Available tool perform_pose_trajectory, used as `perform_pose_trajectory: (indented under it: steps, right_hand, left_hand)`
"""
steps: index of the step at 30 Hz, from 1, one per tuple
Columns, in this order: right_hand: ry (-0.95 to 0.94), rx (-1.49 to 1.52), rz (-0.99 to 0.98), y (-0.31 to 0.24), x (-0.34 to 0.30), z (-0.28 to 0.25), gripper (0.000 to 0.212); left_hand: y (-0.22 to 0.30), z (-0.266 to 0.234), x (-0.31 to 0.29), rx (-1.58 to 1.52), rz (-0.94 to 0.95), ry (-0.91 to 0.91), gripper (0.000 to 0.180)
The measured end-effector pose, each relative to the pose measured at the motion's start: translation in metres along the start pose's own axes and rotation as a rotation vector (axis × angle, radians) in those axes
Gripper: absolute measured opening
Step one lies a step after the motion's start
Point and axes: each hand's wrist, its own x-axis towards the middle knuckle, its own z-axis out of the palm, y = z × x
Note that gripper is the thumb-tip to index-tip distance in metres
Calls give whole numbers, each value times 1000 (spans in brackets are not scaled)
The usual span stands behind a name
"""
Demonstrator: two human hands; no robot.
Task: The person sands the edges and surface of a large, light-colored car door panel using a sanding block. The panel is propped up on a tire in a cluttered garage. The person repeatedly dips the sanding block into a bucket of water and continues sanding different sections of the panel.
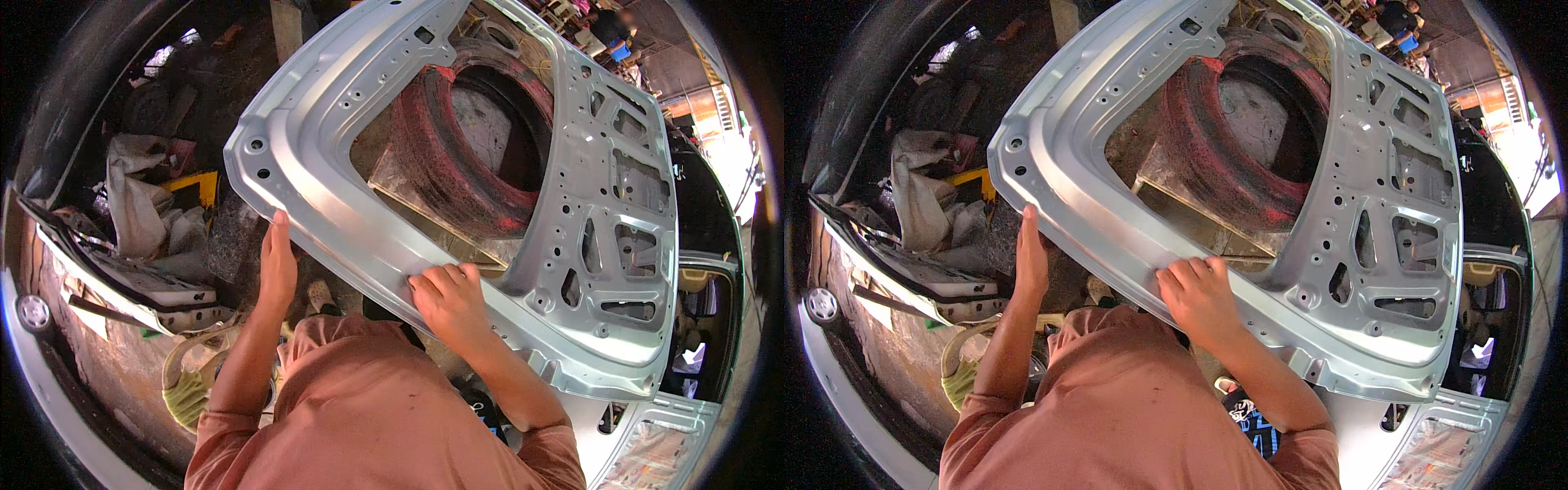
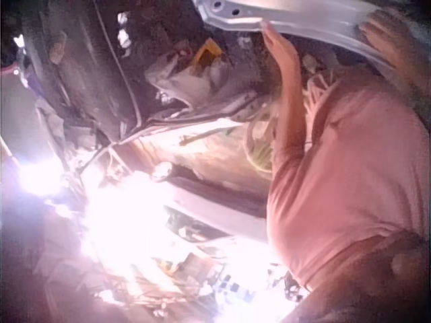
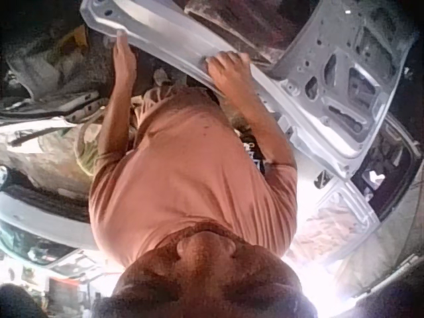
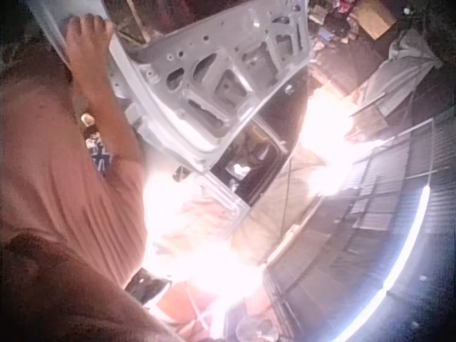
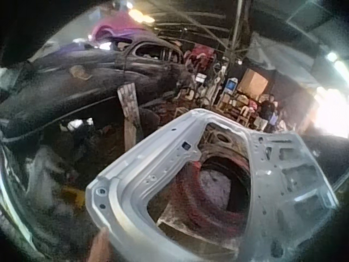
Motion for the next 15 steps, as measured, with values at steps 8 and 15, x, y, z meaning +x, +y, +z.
perform_pose_trajectory:
  steps: [8, 15]
  right_hand:
    - [-9, -37, 29, -12, 23, 1, 15]
    - [0, -38, -5, -7, 15, 2, 9]
  left_hand:
    - [2, 4, 1, 125, 57, -28, 66]
    - [3, 9, -3, 100, 82, -27, 63]
